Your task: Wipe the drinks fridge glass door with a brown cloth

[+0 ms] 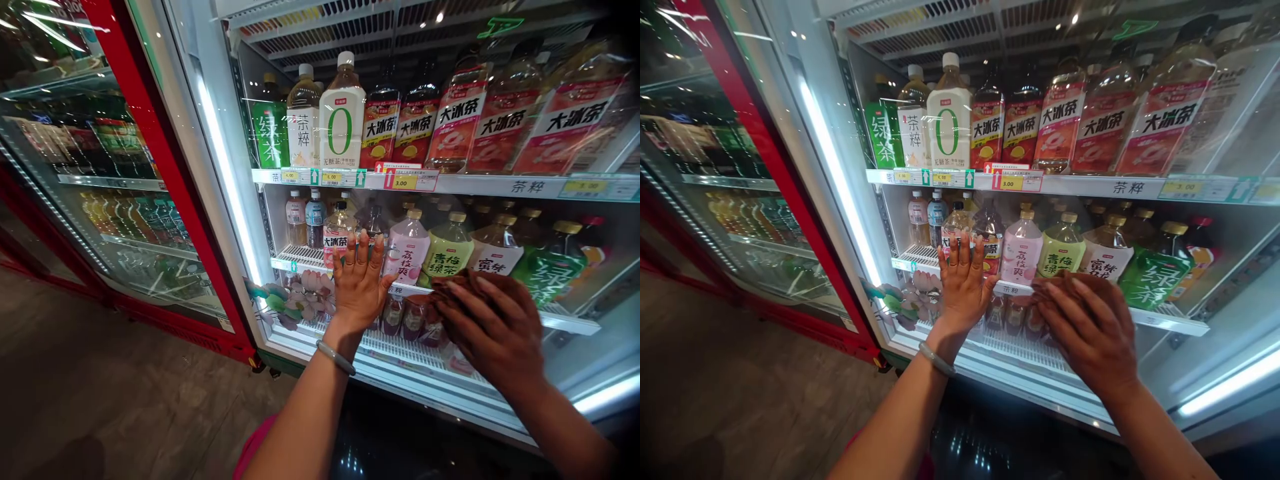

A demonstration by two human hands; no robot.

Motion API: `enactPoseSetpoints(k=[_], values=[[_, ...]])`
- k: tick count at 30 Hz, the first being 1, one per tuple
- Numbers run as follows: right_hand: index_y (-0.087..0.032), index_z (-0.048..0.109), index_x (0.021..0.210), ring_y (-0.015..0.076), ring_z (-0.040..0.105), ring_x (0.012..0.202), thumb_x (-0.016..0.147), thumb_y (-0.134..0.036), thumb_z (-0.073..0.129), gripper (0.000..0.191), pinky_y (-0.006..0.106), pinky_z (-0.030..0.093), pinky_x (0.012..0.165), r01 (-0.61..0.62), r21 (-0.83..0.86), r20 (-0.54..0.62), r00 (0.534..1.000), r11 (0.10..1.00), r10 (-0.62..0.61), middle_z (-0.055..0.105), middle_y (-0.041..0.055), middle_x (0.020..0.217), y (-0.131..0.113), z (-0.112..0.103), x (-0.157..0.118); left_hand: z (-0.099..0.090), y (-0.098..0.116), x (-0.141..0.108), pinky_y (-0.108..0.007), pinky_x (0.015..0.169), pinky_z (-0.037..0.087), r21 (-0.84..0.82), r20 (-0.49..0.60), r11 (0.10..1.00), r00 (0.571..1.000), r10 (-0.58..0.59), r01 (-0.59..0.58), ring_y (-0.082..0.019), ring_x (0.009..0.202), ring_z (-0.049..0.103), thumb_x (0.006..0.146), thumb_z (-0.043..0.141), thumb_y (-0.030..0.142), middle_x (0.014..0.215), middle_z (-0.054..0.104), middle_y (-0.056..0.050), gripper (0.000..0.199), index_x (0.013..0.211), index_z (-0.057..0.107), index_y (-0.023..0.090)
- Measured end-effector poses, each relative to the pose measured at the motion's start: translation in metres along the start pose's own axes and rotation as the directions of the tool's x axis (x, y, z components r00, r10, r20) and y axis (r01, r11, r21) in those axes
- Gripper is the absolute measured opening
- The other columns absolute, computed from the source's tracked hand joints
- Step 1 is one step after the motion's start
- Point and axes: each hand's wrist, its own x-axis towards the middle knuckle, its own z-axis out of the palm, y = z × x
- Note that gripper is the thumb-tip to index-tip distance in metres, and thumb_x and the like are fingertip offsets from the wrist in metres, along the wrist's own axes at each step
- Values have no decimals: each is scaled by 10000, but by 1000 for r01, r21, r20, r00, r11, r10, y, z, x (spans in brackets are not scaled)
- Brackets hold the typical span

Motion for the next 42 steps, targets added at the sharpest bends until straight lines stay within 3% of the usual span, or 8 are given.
enactPoseSetpoints(k=[5, 9, 14, 19, 24, 28, 37, 42], values=[[-301, 782, 1129, 434, 588, 1324, 761, -303, 854, 375, 672, 424, 1158, -158, -41, -239, 960, 987, 144, 734, 64, 1311, 36, -10, 48, 11, 3, -1, -491, 1337, -6, 24, -79, 999, 996, -42, 44, -199, 1641, -4, 1061, 390, 370, 1736, 247, -84, 663, 1672, 183, 213], [-263, 749, 1190, 431, 517, 1395, 824, -267, 775, 367, 695, 355, 1196, -198, -22, -265, 946, 980, 185, 699, 101, 1355, 15, 7, 95, 13, 5, -2, -505, 1337, 6, -6, -75, 998, 995, -65, 65, -209, 1642, 59, 1050, 425, 351, 1726, 271, -89, 678, 1672, 185, 225], [-317, 714, 1191, 322, 552, 1393, 854, -291, 794, 347, 644, 338, 1248, -39, -14, -75, 996, 999, 38, 728, 18, 1332, -23, 19, 49, 11, 5, -2, -490, 1339, 8, -22, -81, 997, 994, -73, 72, -203, 1640, 61, 1042, 435, 316, 1722, 272, -87, 691, 1673, 172, 221], [-349, 729, 1185, 296, 611, 1324, 838, -235, 803, 373, 564, 465, 1177, -24, 39, 12, 1000, 999, 24, 750, -1, 1284, 6, -3, -8, 12, 5, -2, -495, 1340, 27, -5, -75, 997, 994, -79, 78, -200, 1639, 50, 1051, 404, 312, 1718, 290, -79, 684, 1676, 137, 237], [-296, 770, 1151, 425, 567, 1331, 753, -291, 860, 407, 641, 429, 1163, -140, -33, -270, 955, 990, 126, 724, 83, 1304, 45, -9, 48, 13, 5, -1, -513, 1339, 58, -14, -104, 997, 992, -75, 74, -200, 1638, 72, 1053, 406, 294, 1727, 261, -72, 696, 1676, 96, 263], [-255, 750, 1115, 402, 559, 1342, 769, -284, 845, 360, 677, 397, 1176, -107, -40, -294, 951, 993, 91, 724, 87, 1296, 23, 8, 87, 12, 6, 0, -497, 1342, 53, -35, -134, 997, 988, -73, 69, -193, 1637, 77, 1050, 437, 281, 1729, 238, -66, 705, 1675, 112, 270], [-351, 732, 1120, 252, 610, 1318, 838, -224, 811, 319, 541, 469, 1186, -17, -19, -35, 999, 1000, 17, 762, -28, 1229, 5, 3, -7, 13, 10, 0, -532, 1341, 7, -42, -111, 993, 988, -112, 108, -200, 1634, 5, 1051, 421, 271, 1728, 219, -81, 710, 1677, 86, 247], [-288, 760, 1049, 394, 588, 1311, 773, -298, 853, 291, 640, 488, 1115, -153, -99, -231, 965, 983, 126, 732, 86, 1246, 51, -15, 31, 12, 27, 2, -515, 1331, -68, -89, -93, 992, 991, -94, 86, -194, 1631, -11, 1044, 410, 261, 1727, 189, -69, 724, 1677, 59, 239]])
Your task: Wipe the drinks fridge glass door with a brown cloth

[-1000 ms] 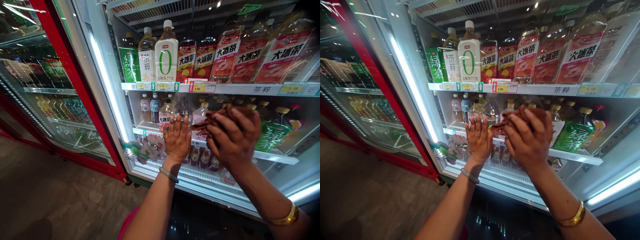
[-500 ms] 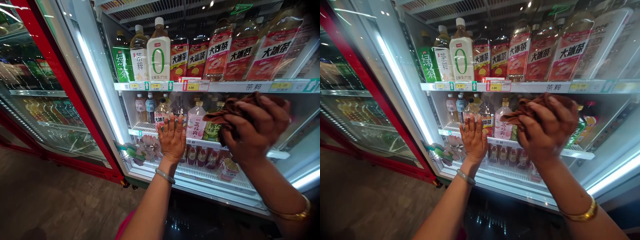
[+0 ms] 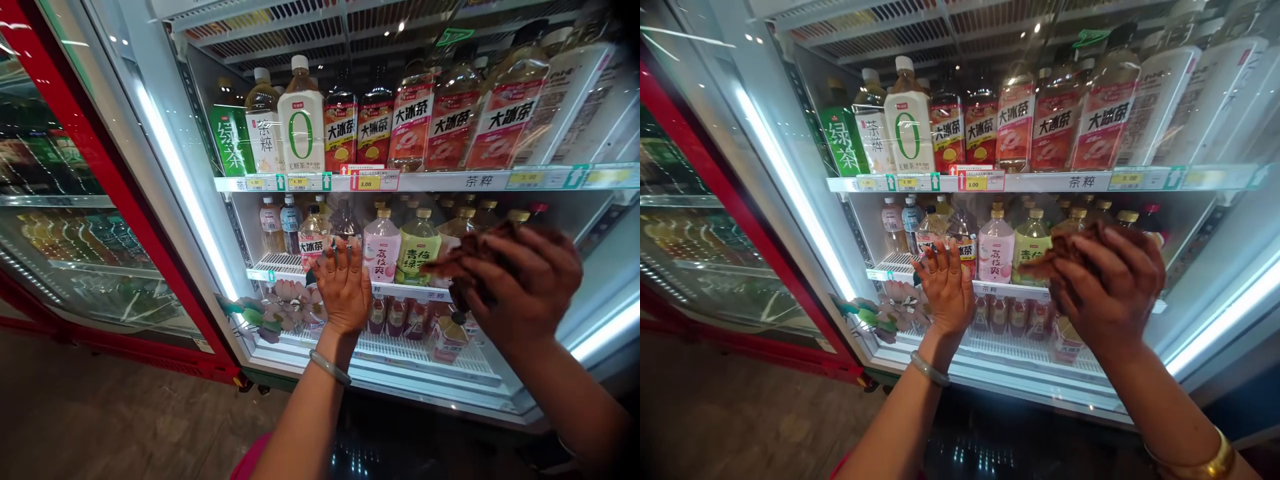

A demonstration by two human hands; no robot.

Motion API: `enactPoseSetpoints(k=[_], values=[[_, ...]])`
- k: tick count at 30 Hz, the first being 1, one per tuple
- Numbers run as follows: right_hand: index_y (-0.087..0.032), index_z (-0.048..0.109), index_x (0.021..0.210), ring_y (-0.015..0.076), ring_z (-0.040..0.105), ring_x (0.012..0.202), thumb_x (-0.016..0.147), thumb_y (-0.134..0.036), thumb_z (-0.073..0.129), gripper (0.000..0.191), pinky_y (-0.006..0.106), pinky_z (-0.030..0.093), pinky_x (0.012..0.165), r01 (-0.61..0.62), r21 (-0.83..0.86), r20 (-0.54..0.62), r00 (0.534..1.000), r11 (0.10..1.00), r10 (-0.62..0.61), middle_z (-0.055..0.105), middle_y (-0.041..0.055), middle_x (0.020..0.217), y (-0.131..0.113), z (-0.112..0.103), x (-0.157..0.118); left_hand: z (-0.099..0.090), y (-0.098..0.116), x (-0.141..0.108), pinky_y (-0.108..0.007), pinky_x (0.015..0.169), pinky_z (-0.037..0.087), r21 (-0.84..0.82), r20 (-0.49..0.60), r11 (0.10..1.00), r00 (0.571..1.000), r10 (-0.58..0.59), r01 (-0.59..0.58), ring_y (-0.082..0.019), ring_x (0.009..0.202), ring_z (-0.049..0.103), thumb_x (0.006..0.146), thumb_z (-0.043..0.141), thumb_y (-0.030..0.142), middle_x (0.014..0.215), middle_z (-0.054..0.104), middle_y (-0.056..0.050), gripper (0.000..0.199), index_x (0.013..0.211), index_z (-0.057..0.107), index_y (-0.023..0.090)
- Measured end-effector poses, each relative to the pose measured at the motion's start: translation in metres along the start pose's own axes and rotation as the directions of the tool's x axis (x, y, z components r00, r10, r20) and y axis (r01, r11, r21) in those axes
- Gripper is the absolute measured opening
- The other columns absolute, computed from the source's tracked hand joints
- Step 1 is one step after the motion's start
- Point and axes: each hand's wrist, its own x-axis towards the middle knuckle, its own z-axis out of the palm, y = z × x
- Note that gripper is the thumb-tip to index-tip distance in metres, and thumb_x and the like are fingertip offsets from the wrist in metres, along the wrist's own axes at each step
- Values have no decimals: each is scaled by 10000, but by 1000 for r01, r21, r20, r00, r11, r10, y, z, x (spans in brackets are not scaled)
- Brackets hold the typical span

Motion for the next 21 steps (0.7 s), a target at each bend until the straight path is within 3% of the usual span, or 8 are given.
enactPoseSetpoints(k=[3, 5, 9, 12, 14, 18, 21], values=[[-241, 750, 1049, 408, 566, 1327, 790, -253, 825, 270, 685, 432, 1146, -123, -3, -106, 987, 992, 122, 718, 111, 1278, -10, 14, 40, -1, 18, 5, -478, 1330, -82, -57, 12, 995, 997, 78, -77, -189, 1630, 18, 1041, 413, 259, 1722, 198, -62, 720, 1676, 75, 229], [-248, 735, 1071, 380, 554, 1348, 814, -257, 809, 268, 689, 388, 1186, -74, 8, -73, 995, 997, 74, 720, 87, 1291, -26, 21, 46, -1, 30, 9, -461, 1330, -89, -93, 24, 990, 994, 110, -107, -183, 1629, 48, 1040, 416, 255, 1716, 215, -56, 717, 1675, 85, 231], [-302, 708, 1092, 284, 535, 1383, 831, -252, 816, 287, 617, 400, 1217, 68, 29, 62, 996, 997, -70, 733, 4, 1280, -42, 15, 0, 1, 48, 15, -513, 1314, -127, -138, 26, 989, 998, 60, -56, -221, 1628, 93, 1031, 442, 242, 1709, 237, -59, 723, 1674, 113, 251], [-313, 701, 1092, 245, 551, 1371, 863, -226, 788, 260, 578, 438, 1200, 73, 29, 161, 984, 997, -77, 745, -20, 1240, -23, -7, -43, 4, 62, 15, -531, 1315, -120, -174, 29, 983, 998, 58, -52, -236, 1628, 97, 1024, 463, 249, 1707, 244, -51, 733, 1673, 122, 258], [-304, 710, 1061, 266, 579, 1341, 836, -249, 818, 255, 550, 501, 1141, 75, 13, 168, 983, 997, -77, 750, 3, 1205, -1, -21, -53, 6, 72, 13, -530, 1321, -108, -185, 30, 980, 996, 87, -80, -224, 1629, 99, 1025, 463, 252, 1695, 279, -46, 727, 1671, 129, 253], [-283, 725, 1037, 375, 577, 1325, 791, -267, 851, 277, 640, 488, 1120, -14, -81, 49, 999, 997, 18, 719, 76, 1253, 28, -26, -24, 14, 89, 7, -509, 1339, -45, -151, 29, 981, 992, 126, -121, -198, 1624, 135, 1039, 450, 255, 1664, 350, -56, 678, 1661, 183, 221], [-282, 718, 1081, 402, 536, 1362, 831, -247, 799, 265, 698, 445, 1139, -94, -65, -5, 996, 993, 94, 691, 90, 1300, 20, -14, 2, 20, 94, 4, -481, 1346, 10, -114, 6, 986, 993, 119, -118, -194, 1621, 150, 1034, 476, 248, 1657, 356, -65, 672, 1653, 217, 216]])
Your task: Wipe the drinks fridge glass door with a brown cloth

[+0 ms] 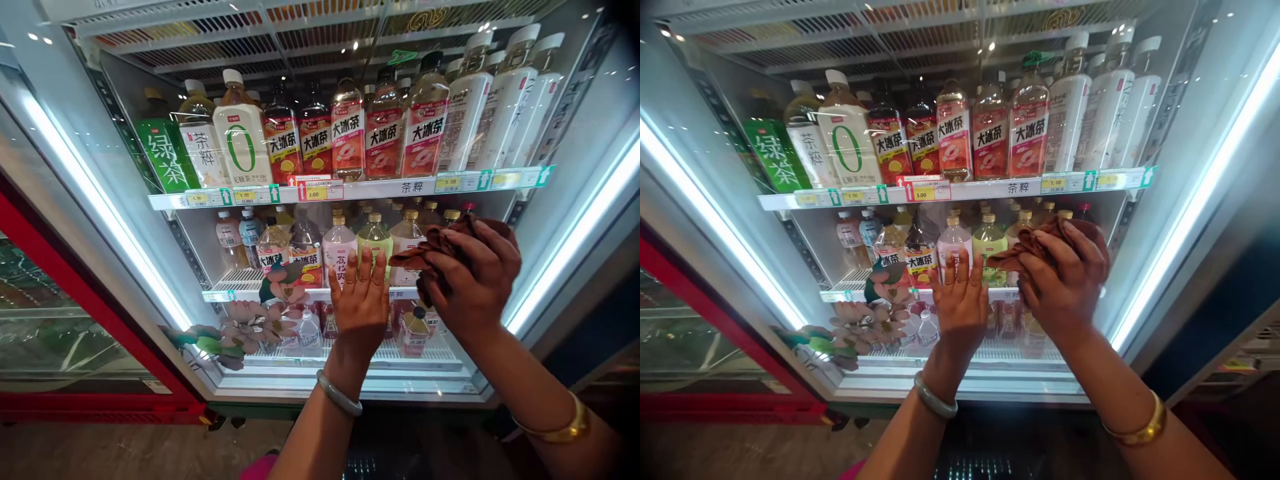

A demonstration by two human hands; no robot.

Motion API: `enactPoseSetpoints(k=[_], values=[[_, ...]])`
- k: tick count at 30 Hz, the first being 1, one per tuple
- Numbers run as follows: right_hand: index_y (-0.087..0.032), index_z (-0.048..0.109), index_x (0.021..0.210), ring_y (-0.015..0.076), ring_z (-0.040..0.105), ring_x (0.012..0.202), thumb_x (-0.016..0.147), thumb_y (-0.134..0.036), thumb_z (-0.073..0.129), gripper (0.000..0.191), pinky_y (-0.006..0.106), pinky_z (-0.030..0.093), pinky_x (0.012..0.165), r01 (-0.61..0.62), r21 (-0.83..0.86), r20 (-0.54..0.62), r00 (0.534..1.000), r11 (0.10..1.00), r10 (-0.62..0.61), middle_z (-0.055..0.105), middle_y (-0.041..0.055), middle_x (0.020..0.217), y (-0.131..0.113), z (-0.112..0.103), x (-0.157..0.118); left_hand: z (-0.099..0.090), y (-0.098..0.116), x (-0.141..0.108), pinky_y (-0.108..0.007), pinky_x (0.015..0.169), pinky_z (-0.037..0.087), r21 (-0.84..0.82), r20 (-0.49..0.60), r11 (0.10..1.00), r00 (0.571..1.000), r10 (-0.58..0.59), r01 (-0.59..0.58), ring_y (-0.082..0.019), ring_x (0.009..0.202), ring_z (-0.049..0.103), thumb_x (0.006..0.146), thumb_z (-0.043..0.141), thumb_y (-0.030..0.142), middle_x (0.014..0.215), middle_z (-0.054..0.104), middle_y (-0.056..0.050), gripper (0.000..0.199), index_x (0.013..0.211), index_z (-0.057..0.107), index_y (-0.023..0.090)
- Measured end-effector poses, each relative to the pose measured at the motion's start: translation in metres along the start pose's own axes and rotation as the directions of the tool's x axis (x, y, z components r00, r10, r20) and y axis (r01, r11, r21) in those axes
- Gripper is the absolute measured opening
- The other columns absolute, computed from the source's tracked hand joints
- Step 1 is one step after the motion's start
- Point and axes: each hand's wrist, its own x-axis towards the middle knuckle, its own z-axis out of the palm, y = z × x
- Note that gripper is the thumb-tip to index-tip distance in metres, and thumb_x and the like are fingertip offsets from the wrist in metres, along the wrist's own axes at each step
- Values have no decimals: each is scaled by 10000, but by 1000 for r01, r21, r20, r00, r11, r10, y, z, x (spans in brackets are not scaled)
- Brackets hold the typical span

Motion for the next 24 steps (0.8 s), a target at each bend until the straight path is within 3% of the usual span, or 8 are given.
enactPoseSetpoints(k=[3, 6, 11, 16, 17, 18, 21, 24], values=[[-273, 714, 1097, 370, 549, 1345, 823, -237, 815, 295, 684, 442, 1157, 72, 44, 1, 997, 996, -72, 714, 68, 1270, -20, 7, -6, 3, 0, 0, -457, 1348, 9, 9, -22, 1000, 1000, 0, 0, -185, 1623, 140, 1029, 461, 237, 1657, 358, -57, 664, 1650, 228, 221], [-297, 706, 1091, 309, 584, 1316, 829, -204, 818, 300, 637, 454, 1174, 113, 73, 102, 988, 991, -120, 743, 16, 1224, -23, -2, -42, 3, -1, 0, -451, 1349, 2, 6, -28, 1000, 1000, -6, 7, -175, 1625, 128, 1029, 443, 235, 1661, 343, -47, 657, 1650, 229, 224], [-306, 733, 1064, 346, 642, 1248, 751, -215, 878, 357, 591, 557, 1069, 147, 56, 196, 968, 988, -155, 750, 32, 1210, 22, -31, -85, 2, 1, -1, -455, 1349, -2, 16, 4, 1000, 1000, -17, 17, -182, 1624, 133, 1022, 477, 248, 1663, 347, -45, 679, 1652, 224, 229], [-345, 728, 1242, 444, 517, 1386, 751, -206, 825, 520, 672, 432, 1171, -77, -42, -51, 996, 996, 75, 651, 55, 1420, 46, -20, -28, 3, 2, -1, -443, 1350, 7, 14, -16, 1000, 999, -27, 27, -171, 1621, 141, 1024, 472, 233, 1659, 357, -39, 677, 1652, 219, 240], [-350, 699, 1314, 431, 455, 1445, 795, -180, 774, 551, 658, 401, 1203, -125, -51, -19, 992, 991, 124, 597, 46, 1491, 42, -13, -12, 4, 2, -2, -441, 1350, 5, 14, -16, 999, 999, -31, 32, -169, 1621, 141, 1026, 473, 232, 1659, 354, -38, 673, 1651, 224, 242], [-349, 712, 1303, 430, 477, 1424, 797, -182, 763, 535, 678, 404, 1188, -104, -39, -79, 992, 994, 101, 622, 37, 1463, 35, -7, 2, 5, 2, -2, -443, 1350, 4, 12, -15, 999, 999, -33, 33, -169, 1621, 141, 1028, 476, 233, 1660, 354, -40, 668, 1650, 231, 242], [-363, 695, 1315, 438, 467, 1437, 814, -210, 770, 529, 709, 420, 1148, 1, -22, -47, 999, 1000, -2, 663, 31, 1416, 8, 5, 19, 6, 2, -2, -462, 1350, 22, 6, -29, 1000, 999, -24, 24, -180, 1621, 154, 1029, 489, 237, 1651, 370, -51, 661, 1646, 251, 232], [-341, 690, 1299, 436, 441, 1461, 807, -259, 803, 512, 701, 419, 1158, 74, 17, 81, 994, 997, -76, 687, 54, 1369, -8, 2, -13, 5, 2, -2, -480, 1350, 40, 6, -46, 1000, 999, -15, 15, -189, 1621, 167, 1024, 501, 238, 1640, 392, -61, 656, 1640, 277, 222]])
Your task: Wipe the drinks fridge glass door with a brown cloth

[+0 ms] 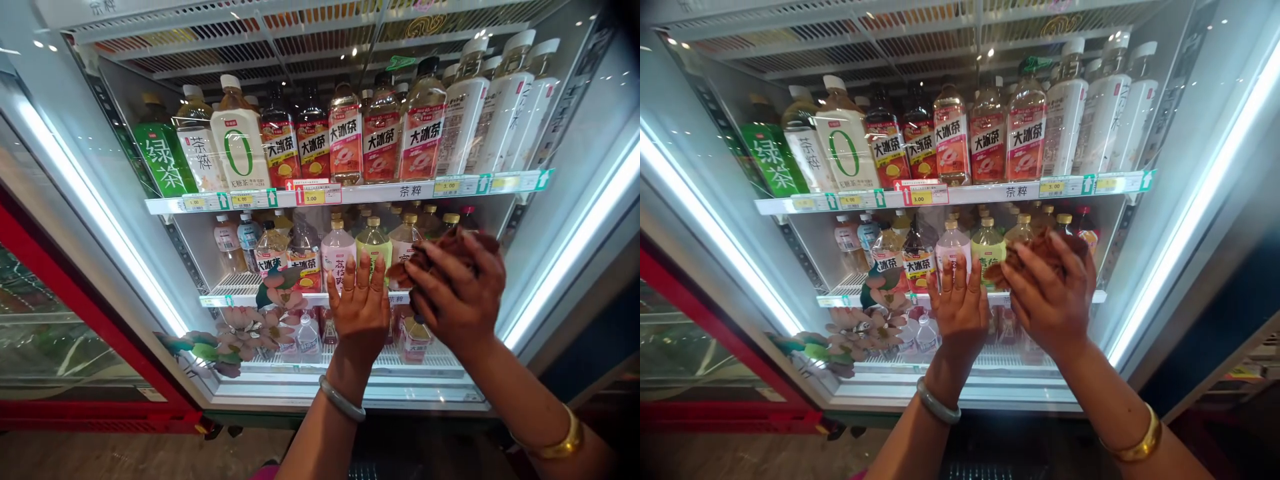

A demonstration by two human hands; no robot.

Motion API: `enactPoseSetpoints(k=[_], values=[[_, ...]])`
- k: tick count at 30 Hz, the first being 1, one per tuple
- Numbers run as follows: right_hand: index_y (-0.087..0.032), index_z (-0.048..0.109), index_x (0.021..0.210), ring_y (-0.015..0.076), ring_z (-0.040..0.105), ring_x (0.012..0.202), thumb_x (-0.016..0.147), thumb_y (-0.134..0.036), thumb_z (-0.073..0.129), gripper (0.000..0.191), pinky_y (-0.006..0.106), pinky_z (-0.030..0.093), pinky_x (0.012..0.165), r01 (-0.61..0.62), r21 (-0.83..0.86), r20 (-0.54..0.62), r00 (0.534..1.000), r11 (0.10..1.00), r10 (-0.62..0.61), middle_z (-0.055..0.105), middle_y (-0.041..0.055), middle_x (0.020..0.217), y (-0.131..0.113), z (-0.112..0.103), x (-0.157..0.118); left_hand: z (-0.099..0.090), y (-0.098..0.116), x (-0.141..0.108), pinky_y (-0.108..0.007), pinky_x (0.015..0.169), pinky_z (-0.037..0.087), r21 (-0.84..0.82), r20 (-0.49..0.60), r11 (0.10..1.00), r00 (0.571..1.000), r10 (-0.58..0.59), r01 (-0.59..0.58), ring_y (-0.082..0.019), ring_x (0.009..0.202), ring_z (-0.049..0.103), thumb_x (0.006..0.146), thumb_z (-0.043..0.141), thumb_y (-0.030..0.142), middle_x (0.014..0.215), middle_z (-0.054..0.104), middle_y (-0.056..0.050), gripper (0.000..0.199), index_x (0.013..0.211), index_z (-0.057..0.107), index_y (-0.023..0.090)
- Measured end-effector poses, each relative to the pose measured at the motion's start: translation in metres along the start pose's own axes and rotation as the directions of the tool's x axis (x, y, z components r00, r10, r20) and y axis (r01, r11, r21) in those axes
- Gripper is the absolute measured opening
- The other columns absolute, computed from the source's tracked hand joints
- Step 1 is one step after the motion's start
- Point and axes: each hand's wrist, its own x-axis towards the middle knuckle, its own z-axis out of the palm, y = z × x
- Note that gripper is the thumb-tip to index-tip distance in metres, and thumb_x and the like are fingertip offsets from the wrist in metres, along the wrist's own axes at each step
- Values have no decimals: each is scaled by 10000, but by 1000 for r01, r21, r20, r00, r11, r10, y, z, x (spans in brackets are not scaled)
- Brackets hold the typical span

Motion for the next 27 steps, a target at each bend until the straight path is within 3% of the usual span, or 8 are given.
enactPoseSetpoints(k=[4, 6, 9, 13, 16, 21, 24, 27], values=[[-349, 727, 1163, 394, 462, 1450, 752, -269, 868, 442, 661, 453, 1163, 83, 6, 95, 992, 997, -83, 702, 33, 1272, 15, -12, -73, -2, -1, 0, -487, 1351, 35, -11, 14, 1000, 1000, 1, -1, -201, 1621, 182, 1018, 489, 241, 1632, 420, -67, 647, 1635, 298, 203], [-348, 734, 1094, 388, 491, 1427, 729, -278, 893, 405, 627, 493, 1140, 96, -23, 71, 993, 995, -94, 685, 30, 1267, 34, -19, -90, -2, -1, 0, -482, 1352, 36, -20, 12, 1000, 1000, 1, -1, -202, 1619, 188, 1015, 484, 241, 1625, 437, -66, 652, 1637, 293, 202], [-332, 738, 1053, 416, 531, 1380, 740, -324, 889, 347, 667, 480, 1117, 31, -117, 3, 1000, 993, -31, 664, 50, 1298, 57, -21, -68, -2, -1, 0, -473, 1352, 36, -26, 13, 1000, 1000, 2, -2, -200, 1617, 196, 1011, 482, 234, 1628, 433, -65, 662, 1641, 281, 207], [-295, 729, 1095, 416, 520, 1387, 865, -274, 744, 232, 775, 330, 1162, -270, -87, -218, 944, 959, 246, 662, 55, 1331, 51, -8, 6, -1, -1, 0, -468, 1352, 30, -29, 12, 1000, 1000, -9, 9, -190, 1620, 177, 1018, 473, 233, 1637, 415, -62, 648, 1637, 286, 211], [-288, 718, 1140, 411, 486, 1411, 863, -302, 754, 280, 756, 316, 1184, -191, -60, -192, 965, 980, 176, 639, 70, 1371, 26, 4, 34, -1, 0, 1, -448, 1350, 14, -33, 7, 999, 1000, -21, 21, -173, 1625, 153, 1022, 478, 235, 1648, 395, -58, 639, 1634, 296, 218], [-322, 716, 1074, 318, 529, 1359, 884, -262, 763, 204, 656, 431, 1169, 78, -4, 2, 997, 997, -78, 709, 17, 1202, -6, 1, -21, -3, 8, -2, -530, 1337, -27, -58, 50, 996, 997, -67, 69, -218, 1629, 145, 1017, 503, 221, 1668, 353, -86, 660, 1638, 278, 215], [-356, 705, 1052, 274, 562, 1320, 854, -162, 777, 287, 599, 502, 1125, 107, -19, 106, 989, 994, -104, 712, -15, 1172, 8, -12, -56, -1, 15, -7, -574, 1327, -29, -57, 79, 994, 993, -85, 90, -252, 1626, 139, 1004, 547, 224, 1675, 334, -95, 688, 1638, 281, 245], [-354, 694, 1099, 316, 533, 1360, 835, -209, 804, 322, 635, 480, 1135, 16, -48, 65, 998, 999, -13, 679, 17, 1227, 34, -19, -42, 2, 20, -11, -585, 1315, -66, -72, 67, 992, 993, -98, 103, -259, 1618, 166, 1006, 550, 217, 1670, 331, -97, 695, 1639, 269, 266]])
